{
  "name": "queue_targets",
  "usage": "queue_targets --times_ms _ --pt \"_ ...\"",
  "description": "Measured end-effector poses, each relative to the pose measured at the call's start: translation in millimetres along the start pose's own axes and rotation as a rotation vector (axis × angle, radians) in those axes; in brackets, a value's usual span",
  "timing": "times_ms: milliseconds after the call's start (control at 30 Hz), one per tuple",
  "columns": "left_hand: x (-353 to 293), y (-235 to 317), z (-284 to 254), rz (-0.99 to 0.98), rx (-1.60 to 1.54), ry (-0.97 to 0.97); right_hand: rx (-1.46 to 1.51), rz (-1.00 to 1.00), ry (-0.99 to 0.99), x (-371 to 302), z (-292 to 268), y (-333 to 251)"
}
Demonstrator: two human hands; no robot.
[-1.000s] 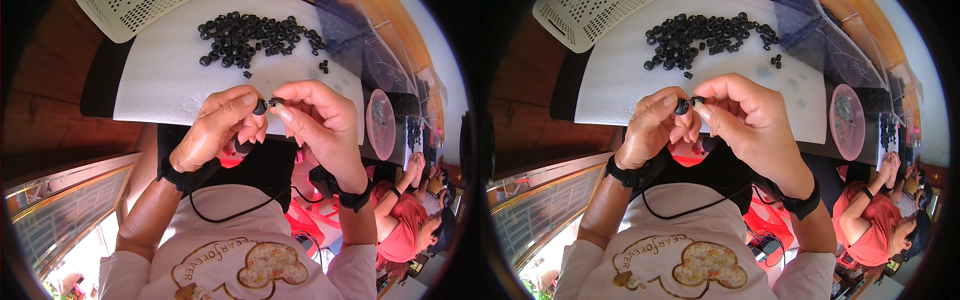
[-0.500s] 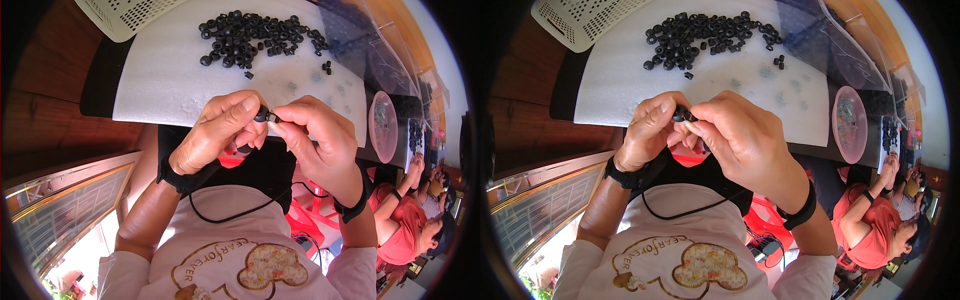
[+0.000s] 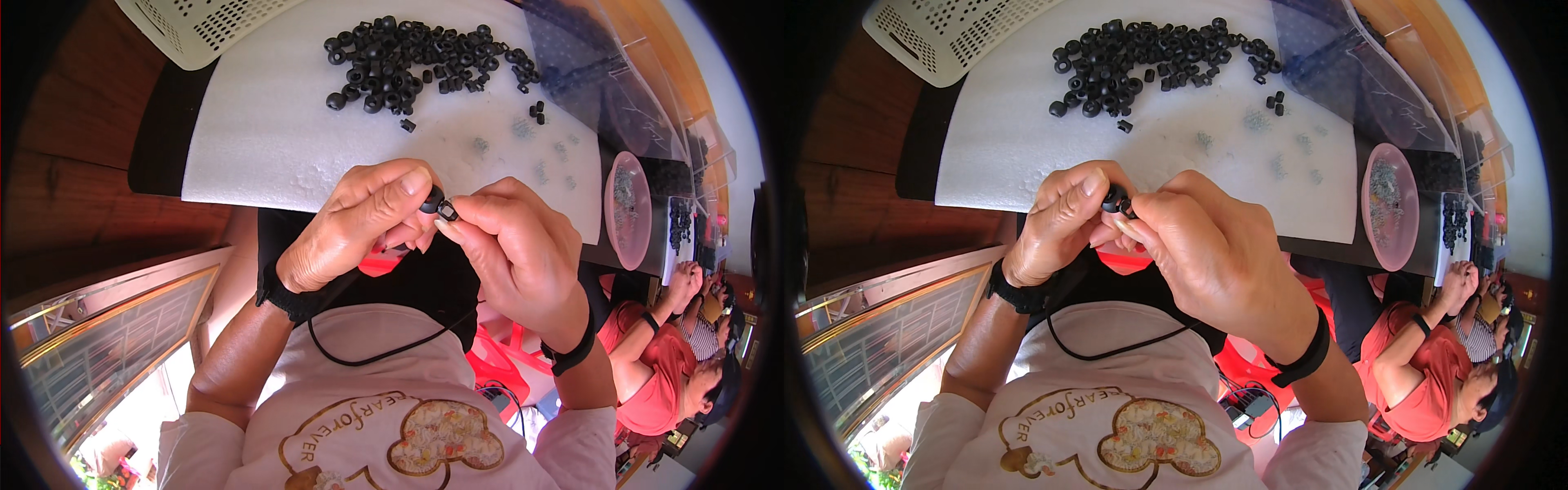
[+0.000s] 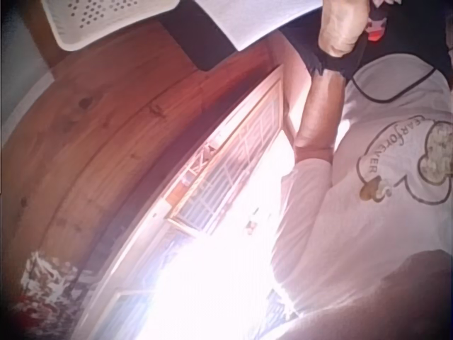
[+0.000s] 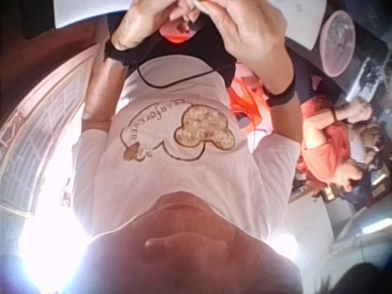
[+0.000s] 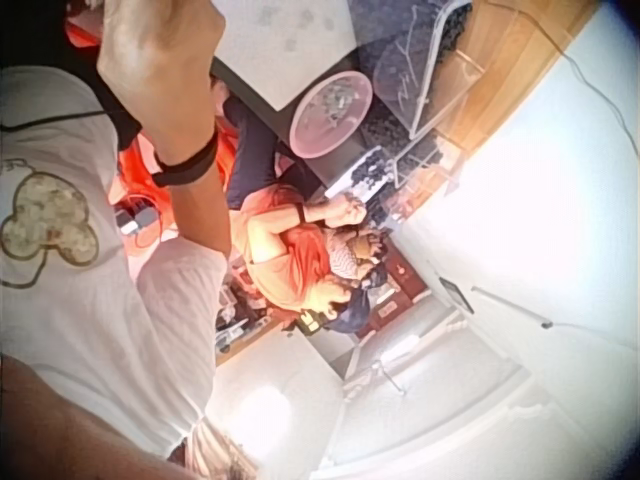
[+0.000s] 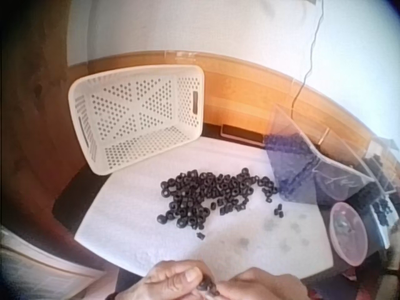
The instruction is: The recorder is assembling small black plastic components by hand at a workstation.
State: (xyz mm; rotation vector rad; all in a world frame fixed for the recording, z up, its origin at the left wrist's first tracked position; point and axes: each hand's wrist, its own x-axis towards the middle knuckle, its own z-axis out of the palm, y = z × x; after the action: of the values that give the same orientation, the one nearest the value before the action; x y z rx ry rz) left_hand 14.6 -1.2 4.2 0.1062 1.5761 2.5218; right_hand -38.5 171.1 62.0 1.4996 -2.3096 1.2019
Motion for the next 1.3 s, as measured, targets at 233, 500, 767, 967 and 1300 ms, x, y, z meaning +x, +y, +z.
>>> queue_targets --times_ms 233,500,767,967,1300 --pt "-0.9 4.4 -7.9 -0.083 -0.003 -0.038 0.014 -0.009 -0.104 3.9 -7.8 3.3" --pt "3.2 4.5 -6.6 -0.117 0.015 -0.052 0.399 0.465 -0.245 8.4 -16.0 12.0" --pt "5.6 10.7 -2.2 -0.168 -0.006 -0.048 0.876 0.656 -0.563 37.5 -22.3 32.5" --pt "8.8 8.8 1.4 -0.216 -0.107 0.007 0.997 0.692 -0.549 29.1 -11.1 44.4" --pt "21.2 8.7 -0.9 -0.207 -0.111 -0.018 0.960 0.578 -0.371 24.0 2.7 45.6"
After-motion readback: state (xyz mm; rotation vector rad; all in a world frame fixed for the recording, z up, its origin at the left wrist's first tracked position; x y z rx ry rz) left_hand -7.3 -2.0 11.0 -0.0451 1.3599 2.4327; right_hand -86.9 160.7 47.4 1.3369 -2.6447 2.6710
